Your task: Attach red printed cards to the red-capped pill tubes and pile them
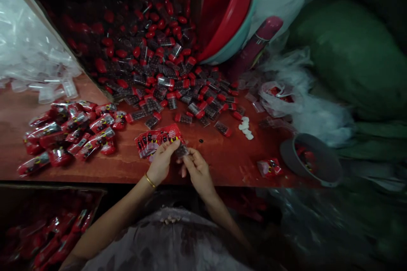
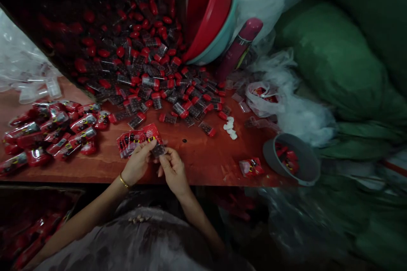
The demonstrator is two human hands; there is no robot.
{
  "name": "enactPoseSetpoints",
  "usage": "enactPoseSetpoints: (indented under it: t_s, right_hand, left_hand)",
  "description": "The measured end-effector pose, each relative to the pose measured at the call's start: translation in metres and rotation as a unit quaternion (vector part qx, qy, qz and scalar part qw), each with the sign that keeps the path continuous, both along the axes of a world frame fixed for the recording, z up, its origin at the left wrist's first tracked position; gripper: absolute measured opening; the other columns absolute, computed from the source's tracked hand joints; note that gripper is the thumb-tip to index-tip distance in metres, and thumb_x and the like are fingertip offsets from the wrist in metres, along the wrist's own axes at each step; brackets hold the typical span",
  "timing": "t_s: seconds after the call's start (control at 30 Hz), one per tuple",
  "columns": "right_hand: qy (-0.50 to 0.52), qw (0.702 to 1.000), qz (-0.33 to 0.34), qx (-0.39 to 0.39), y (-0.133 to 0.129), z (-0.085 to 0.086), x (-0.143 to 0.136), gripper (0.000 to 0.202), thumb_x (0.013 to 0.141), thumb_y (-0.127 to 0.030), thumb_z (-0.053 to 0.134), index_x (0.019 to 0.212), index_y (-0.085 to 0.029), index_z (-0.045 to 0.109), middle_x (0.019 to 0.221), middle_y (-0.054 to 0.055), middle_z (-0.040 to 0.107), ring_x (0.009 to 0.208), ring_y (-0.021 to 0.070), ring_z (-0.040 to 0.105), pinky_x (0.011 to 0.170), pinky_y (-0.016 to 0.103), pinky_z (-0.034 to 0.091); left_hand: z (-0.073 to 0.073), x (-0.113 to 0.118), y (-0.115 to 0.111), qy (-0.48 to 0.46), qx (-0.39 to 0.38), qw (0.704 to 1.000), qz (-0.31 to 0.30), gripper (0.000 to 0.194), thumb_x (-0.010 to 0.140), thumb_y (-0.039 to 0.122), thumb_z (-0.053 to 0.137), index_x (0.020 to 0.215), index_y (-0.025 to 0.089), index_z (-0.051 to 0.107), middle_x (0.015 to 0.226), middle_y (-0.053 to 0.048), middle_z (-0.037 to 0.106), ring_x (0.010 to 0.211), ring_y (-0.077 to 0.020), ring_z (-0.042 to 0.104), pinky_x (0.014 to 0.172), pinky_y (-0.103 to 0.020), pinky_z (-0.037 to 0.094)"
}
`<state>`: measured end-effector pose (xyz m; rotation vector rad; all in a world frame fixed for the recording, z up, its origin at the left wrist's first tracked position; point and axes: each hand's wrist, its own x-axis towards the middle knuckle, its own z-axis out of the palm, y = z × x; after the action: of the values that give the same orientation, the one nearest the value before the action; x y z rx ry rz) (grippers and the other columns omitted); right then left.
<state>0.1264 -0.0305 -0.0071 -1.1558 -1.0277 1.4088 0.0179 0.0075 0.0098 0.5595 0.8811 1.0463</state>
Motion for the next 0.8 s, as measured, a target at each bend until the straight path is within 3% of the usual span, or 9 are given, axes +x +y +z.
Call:
enactPoseSetpoints:
  t_s: [0.2,0.3,0.4,0.47,0.57,0.63,0.7,0.77,0.8]
  right_hand:
    - [-0.096,0.993,-0.059,0.02,0.006,0.001,-0.009,0.025,0.08,-0.046,0.056,0.08,-0.022,0.049,0.058,-0.005,0.057,0.043,0.0091,0.05,0.04,0.019,0.042]
    - [-0.239,0.967,-0.055,0.069,0.025,0.003,0.001,0.026,0.083,-0.046,0.051,0.078,-0.021,0.054,0.062,-0.001,0.06,0.052,0.0123,0.055,0.05,0.024,0.047]
    - [-0.485,0.859,-0.113,0.119,0.054,0.003,0.038,0.03,0.085,-0.042,0.048,0.095,-0.016,0.06,0.091,0.011,0.068,0.083,0.0228,0.061,0.079,0.039,0.049]
    - [-0.601,0.777,-0.159,0.101,0.072,-0.005,0.068,0.036,0.084,-0.034,0.048,0.109,-0.01,0.057,0.117,0.021,0.06,0.108,0.0324,0.053,0.094,0.05,0.04]
    - [-0.663,0.731,-0.139,0.077,0.083,-0.025,0.099,0.039,0.084,-0.024,0.045,0.119,-0.008,0.052,0.13,0.022,0.052,0.125,0.0369,0.041,0.1,0.059,0.031]
    - [-0.665,0.729,-0.105,0.125,0.076,-0.038,0.104,0.038,0.083,-0.016,0.04,0.119,-0.011,0.051,0.131,0.017,0.052,0.129,0.0332,0.038,0.103,0.059,0.028]
    - [-0.651,0.731,-0.08,0.189,0.063,-0.046,0.101,0.039,0.081,-0.01,0.038,0.117,-0.014,0.052,0.129,0.013,0.055,0.13,0.0285,0.038,0.106,0.057,0.027]
    - [-0.637,0.728,-0.078,0.243,0.051,-0.049,0.095,0.037,0.079,-0.009,0.039,0.112,-0.016,0.054,0.126,0.012,0.057,0.13,0.0259,0.039,0.107,0.055,0.026]
    - [-0.633,0.724,-0.088,0.262,0.046,-0.049,0.093,0.034,0.08,-0.01,0.041,0.11,-0.016,0.055,0.125,0.011,0.059,0.13,0.0255,0.039,0.108,0.054,0.026]
  left_hand:
    - [0.0,0.001,-0.007,-0.022,-0.01,1.0,-0.005,0.034,0.057,0.041,0.079,0.062,0.014,0.058,0.05,0.005,0.055,0.043,-0.0065,0.049,0.042,-0.018,0.043]
    - [0.006,-0.018,0.0,-0.03,-0.05,0.998,0.024,0.03,0.057,0.034,0.081,0.067,0.014,0.06,0.062,0.001,0.065,0.056,-0.0099,0.06,0.055,-0.02,0.05]
    - [0.016,-0.067,0.02,-0.043,-0.077,0.991,0.102,0.023,0.071,0.036,0.07,0.078,0.015,0.062,0.081,-0.005,0.072,0.073,-0.0158,0.067,0.071,-0.028,0.053]
    - [0.023,-0.108,0.035,-0.046,-0.055,0.968,0.24,0.023,0.083,0.039,0.056,0.08,0.017,0.061,0.08,-0.002,0.072,0.077,-0.0134,0.067,0.079,-0.029,0.052]
    - [0.028,-0.156,0.049,-0.046,-0.017,0.913,0.405,0.041,0.09,0.049,0.039,0.08,0.016,0.061,0.085,-0.004,0.071,0.09,-0.0111,0.065,0.088,-0.024,0.048]
    - [0.026,-0.161,0.051,-0.024,0.004,0.92,0.392,0.054,0.086,0.059,0.033,0.085,0.014,0.063,0.098,-0.01,0.07,0.101,-0.0145,0.062,0.091,-0.027,0.046]
    - [0.02,-0.141,0.047,0.064,0.015,0.941,0.333,0.062,0.081,0.066,0.034,0.09,0.012,0.064,0.106,-0.014,0.068,0.104,-0.0205,0.062,0.093,-0.035,0.046]
    - [0.01,-0.106,0.04,0.244,0.089,0.938,0.231,0.048,0.077,0.056,0.052,0.1,0.015,0.065,0.11,-0.013,0.067,0.105,-0.0256,0.061,0.096,-0.044,0.044]
    - [0.005,-0.087,0.036,0.352,0.154,0.908,0.167,0.043,0.075,0.05,0.059,0.101,0.016,0.066,0.112,-0.013,0.067,0.11,-0.0276,0.059,0.099,-0.046,0.04]
